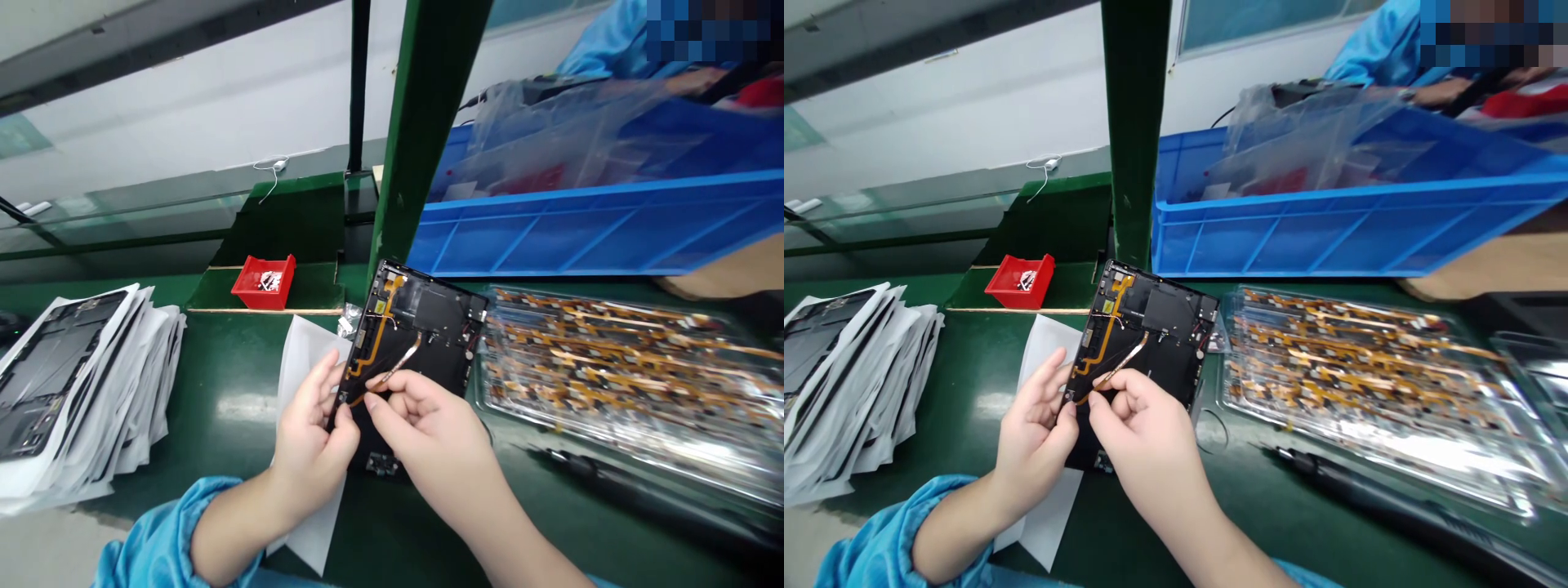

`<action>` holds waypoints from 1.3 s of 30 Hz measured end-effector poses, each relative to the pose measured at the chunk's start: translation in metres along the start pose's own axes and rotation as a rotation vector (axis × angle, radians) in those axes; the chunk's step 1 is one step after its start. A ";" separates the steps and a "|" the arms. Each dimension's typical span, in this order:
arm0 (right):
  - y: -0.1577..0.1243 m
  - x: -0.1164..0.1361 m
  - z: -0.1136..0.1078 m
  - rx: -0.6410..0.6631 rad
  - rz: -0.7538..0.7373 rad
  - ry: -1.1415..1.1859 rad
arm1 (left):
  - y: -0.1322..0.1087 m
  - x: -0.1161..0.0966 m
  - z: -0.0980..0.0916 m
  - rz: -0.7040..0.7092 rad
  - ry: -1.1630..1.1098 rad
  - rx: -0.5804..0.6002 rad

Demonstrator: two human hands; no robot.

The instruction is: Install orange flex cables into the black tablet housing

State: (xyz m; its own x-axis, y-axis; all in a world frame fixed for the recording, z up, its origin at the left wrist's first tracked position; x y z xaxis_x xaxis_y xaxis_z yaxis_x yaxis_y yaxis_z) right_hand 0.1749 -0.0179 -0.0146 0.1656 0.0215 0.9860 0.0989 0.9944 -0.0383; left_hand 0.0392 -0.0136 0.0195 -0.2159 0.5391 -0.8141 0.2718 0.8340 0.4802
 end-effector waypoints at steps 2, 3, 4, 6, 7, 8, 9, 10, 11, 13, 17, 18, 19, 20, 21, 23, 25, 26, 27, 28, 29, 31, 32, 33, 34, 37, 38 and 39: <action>0.001 0.001 -0.001 -0.009 -0.020 0.039 | 0.000 0.001 0.000 -0.046 -0.019 -0.004; 0.002 0.001 -0.002 -0.016 -0.032 0.046 | 0.000 0.001 0.000 -0.071 -0.026 -0.007; 0.003 0.000 -0.003 -0.021 -0.046 0.044 | 0.000 0.002 0.000 -0.092 -0.031 -0.012; 0.006 -0.001 -0.004 -0.032 -0.068 0.017 | 0.000 0.003 0.000 -0.131 -0.037 -0.028; 0.007 -0.001 -0.004 -0.037 -0.077 -0.003 | 0.001 0.003 0.000 -0.151 -0.038 -0.036; 0.007 -0.001 -0.005 -0.047 -0.090 -0.026 | 0.002 0.004 0.000 -0.172 -0.037 -0.041; 0.008 -0.002 -0.006 -0.058 -0.103 -0.052 | 0.003 0.005 0.000 -0.189 -0.038 -0.045; 0.009 -0.001 -0.007 -0.071 -0.118 -0.082 | 0.004 0.005 0.000 -0.202 -0.040 -0.046; 0.009 -0.001 -0.008 -0.081 -0.133 -0.111 | 0.005 0.006 0.000 -0.214 -0.044 -0.045; 0.010 -0.001 -0.010 -0.092 -0.148 -0.151 | 0.008 0.007 -0.001 -0.242 -0.059 -0.040; 0.012 0.001 -0.014 -0.044 -0.129 -0.074 | 0.013 0.015 -0.006 -0.355 -0.098 -0.026; 0.013 0.001 -0.015 -0.025 -0.123 -0.035 | 0.014 0.019 -0.007 -0.392 -0.110 -0.011; 0.014 0.002 -0.015 -0.003 -0.115 -0.002 | 0.015 0.021 -0.008 -0.428 -0.126 0.005; 0.014 0.002 -0.015 0.014 -0.106 0.022 | 0.016 0.024 -0.009 -0.457 -0.142 0.025; 0.015 0.002 -0.015 0.028 -0.096 0.035 | 0.017 0.026 -0.010 -0.477 -0.158 0.043; 0.016 0.003 -0.015 0.047 -0.085 0.048 | 0.018 0.028 -0.010 -0.495 -0.192 0.072; 0.017 0.004 -0.015 0.051 -0.086 0.059 | 0.019 0.028 -0.010 -0.501 -0.218 0.085; 0.017 0.005 -0.015 0.050 -0.090 0.064 | 0.019 0.027 -0.009 -0.506 -0.227 0.087; 0.017 0.006 -0.015 0.051 -0.094 0.067 | 0.019 0.027 -0.009 -0.511 -0.230 0.083; 0.017 0.006 -0.015 0.053 -0.096 0.067 | 0.019 0.026 -0.009 -0.515 -0.228 0.079; 0.017 0.005 -0.015 0.058 -0.093 0.065 | 0.018 0.025 -0.009 -0.515 -0.224 0.076; 0.016 0.004 -0.015 0.073 -0.079 0.056 | 0.018 0.024 -0.009 -0.511 -0.217 0.079; 0.016 0.003 -0.015 0.082 -0.070 0.047 | 0.018 0.023 -0.009 -0.506 -0.214 0.083; 0.015 0.003 -0.015 0.089 -0.061 0.036 | 0.018 0.022 -0.009 -0.500 -0.211 0.087; 0.015 0.002 -0.015 0.097 -0.055 0.026 | 0.018 0.021 -0.009 -0.496 -0.206 0.091; 0.013 0.003 -0.016 0.128 -0.041 0.003 | 0.019 0.019 -0.009 -0.487 -0.176 0.103; 0.013 0.003 -0.017 0.143 -0.031 0.000 | 0.020 0.019 -0.010 -0.485 -0.163 0.107; 0.012 0.003 -0.018 0.160 -0.021 -0.007 | 0.020 0.018 -0.010 -0.487 -0.149 0.113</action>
State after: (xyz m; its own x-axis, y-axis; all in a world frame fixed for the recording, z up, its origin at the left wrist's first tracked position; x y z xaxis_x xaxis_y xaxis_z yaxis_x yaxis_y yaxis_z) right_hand 0.1939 -0.0073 -0.0147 0.1585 0.0010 0.9874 -0.0558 0.9984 0.0080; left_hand 0.0312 0.0145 0.0180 -0.2087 0.0618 -0.9760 0.2746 0.9615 0.0021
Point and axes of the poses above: each hand's wrist, its own y-axis towards the middle knuckle, its own z-axis out of the palm, x = y × z, the point moved 4 cm from there along y, towards the middle knuckle, and after that the axes turned 5 degrees about -x, right-handed, at the moved point
